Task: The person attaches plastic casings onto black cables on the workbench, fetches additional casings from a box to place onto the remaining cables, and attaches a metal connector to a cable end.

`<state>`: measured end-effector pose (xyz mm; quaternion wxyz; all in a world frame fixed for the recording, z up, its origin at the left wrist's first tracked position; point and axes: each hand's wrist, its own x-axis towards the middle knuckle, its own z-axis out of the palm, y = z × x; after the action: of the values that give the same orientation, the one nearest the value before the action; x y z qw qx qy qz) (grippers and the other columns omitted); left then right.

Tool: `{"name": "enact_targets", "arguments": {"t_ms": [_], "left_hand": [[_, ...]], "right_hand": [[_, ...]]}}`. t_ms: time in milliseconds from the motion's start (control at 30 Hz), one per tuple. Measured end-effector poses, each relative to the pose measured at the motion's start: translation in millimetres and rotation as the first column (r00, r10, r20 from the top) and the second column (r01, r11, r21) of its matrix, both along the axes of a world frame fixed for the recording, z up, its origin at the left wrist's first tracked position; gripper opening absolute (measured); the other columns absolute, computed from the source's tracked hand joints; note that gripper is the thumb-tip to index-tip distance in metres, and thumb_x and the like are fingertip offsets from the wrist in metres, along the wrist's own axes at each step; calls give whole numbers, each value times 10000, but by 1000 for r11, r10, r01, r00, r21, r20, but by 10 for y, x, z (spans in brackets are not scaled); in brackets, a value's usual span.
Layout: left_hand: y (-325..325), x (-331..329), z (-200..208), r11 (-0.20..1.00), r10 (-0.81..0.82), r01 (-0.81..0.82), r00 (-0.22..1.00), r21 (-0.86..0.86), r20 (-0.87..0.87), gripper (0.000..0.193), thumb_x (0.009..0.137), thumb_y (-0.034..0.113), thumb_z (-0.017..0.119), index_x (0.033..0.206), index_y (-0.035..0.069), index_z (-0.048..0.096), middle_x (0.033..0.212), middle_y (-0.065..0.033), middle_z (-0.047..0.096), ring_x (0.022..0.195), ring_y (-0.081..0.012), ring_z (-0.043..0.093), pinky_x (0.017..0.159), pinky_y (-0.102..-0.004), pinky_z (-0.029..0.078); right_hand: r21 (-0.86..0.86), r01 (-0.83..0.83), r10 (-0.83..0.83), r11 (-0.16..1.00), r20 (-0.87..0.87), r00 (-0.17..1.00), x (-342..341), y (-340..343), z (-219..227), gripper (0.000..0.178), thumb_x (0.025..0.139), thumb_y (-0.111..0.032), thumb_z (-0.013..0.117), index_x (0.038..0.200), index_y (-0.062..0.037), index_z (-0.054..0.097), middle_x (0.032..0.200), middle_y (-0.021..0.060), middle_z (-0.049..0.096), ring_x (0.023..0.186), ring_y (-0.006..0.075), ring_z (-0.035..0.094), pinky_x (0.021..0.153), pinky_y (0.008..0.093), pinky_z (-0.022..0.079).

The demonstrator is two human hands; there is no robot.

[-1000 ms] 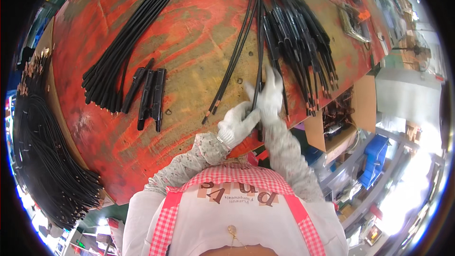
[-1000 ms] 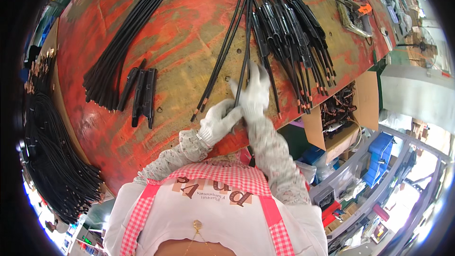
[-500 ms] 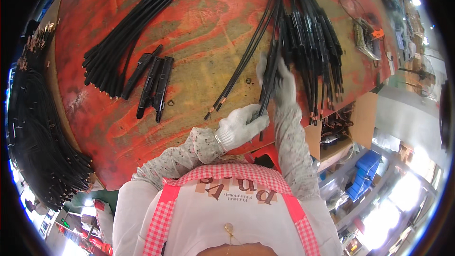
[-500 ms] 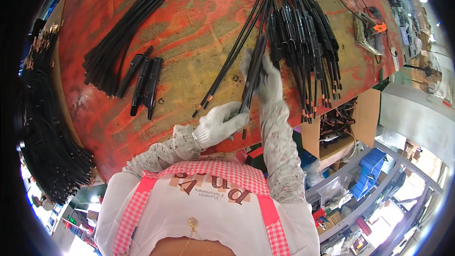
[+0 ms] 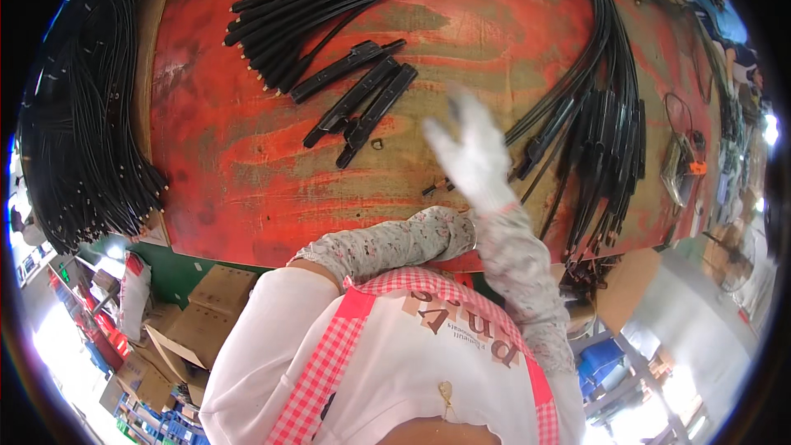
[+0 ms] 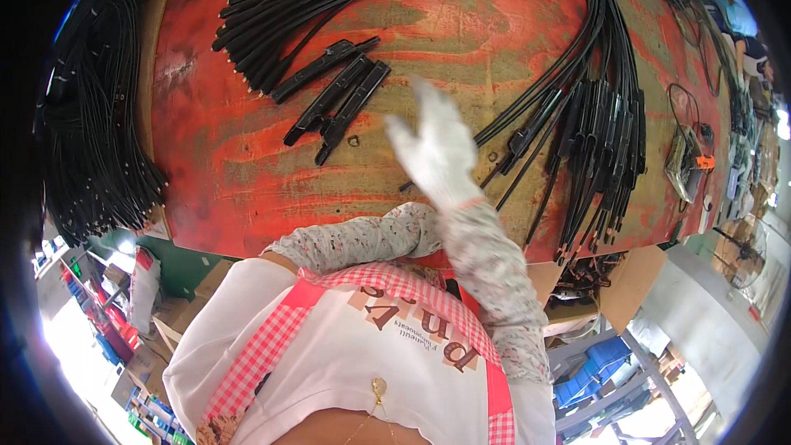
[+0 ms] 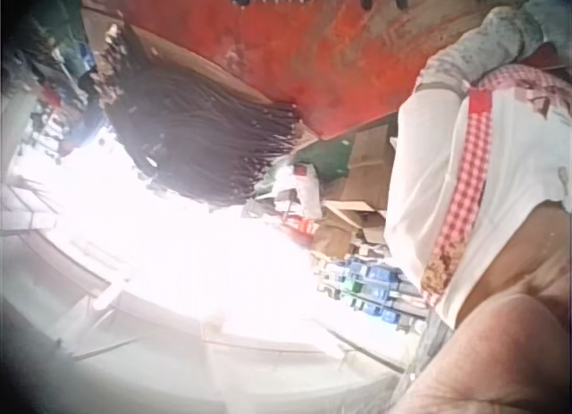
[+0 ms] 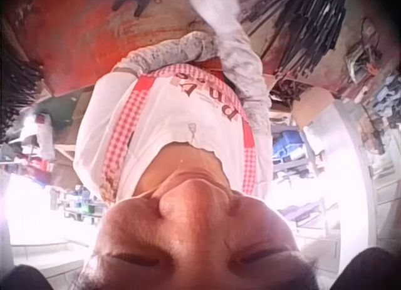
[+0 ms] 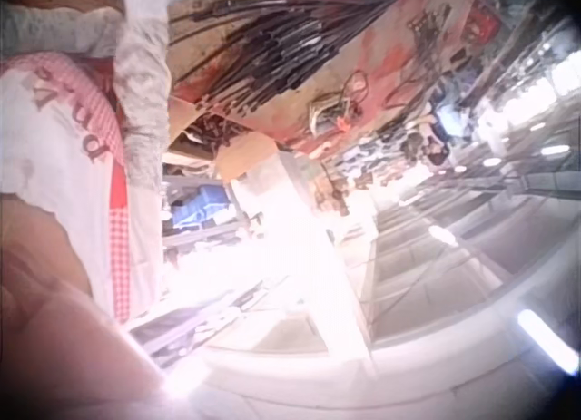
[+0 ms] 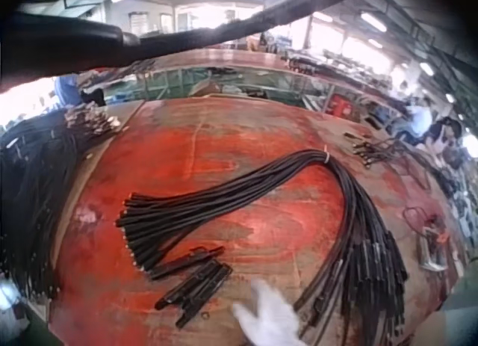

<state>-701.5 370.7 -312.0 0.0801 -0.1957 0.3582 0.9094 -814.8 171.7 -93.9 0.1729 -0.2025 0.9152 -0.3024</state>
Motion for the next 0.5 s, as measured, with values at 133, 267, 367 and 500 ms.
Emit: {"name": "enact_targets", "arguments": {"t_ms": [133,267,367,500], "left_hand": [[-732,96,44,982,-114,121,992,-147,57,305,906,308,554,986,24,631,838,-134,672,705,-217,669,653,-354,544],[-896,-286,294,941,-160,184,981,-285,107,326,901,329,556,979,22,636,838,-122,671,722,-217,666,662,-349,535],[-677,-759,643,897,-167,215,974,-387,154,343,898,344,557,973,19,639,837,-114,671,735,-217,664,669,-345,528],[-865,-798,855,771,-310,368,930,-519,199,365,893,364,559,966,16,643,837,-102,670,752,-217,661,678,-340,518]], "right_hand": [[144,223,-226,964,6,974,209,-758,-359,868,718,-331,757,1412,-139,274,1174,201,529,989,388,596,827,478,507],[246,254,-243,936,-74,967,152,-844,-354,876,692,-260,746,1410,-132,260,1090,206,540,956,384,606,766,477,525],[282,304,-339,910,86,937,2,-755,-449,783,708,-204,681,1402,-135,323,1160,193,592,1023,382,609,863,472,494],[-73,339,-315,938,231,921,135,-953,-141,637,726,-221,610,1334,-133,441,1093,216,639,1041,404,604,912,439,466]]}}
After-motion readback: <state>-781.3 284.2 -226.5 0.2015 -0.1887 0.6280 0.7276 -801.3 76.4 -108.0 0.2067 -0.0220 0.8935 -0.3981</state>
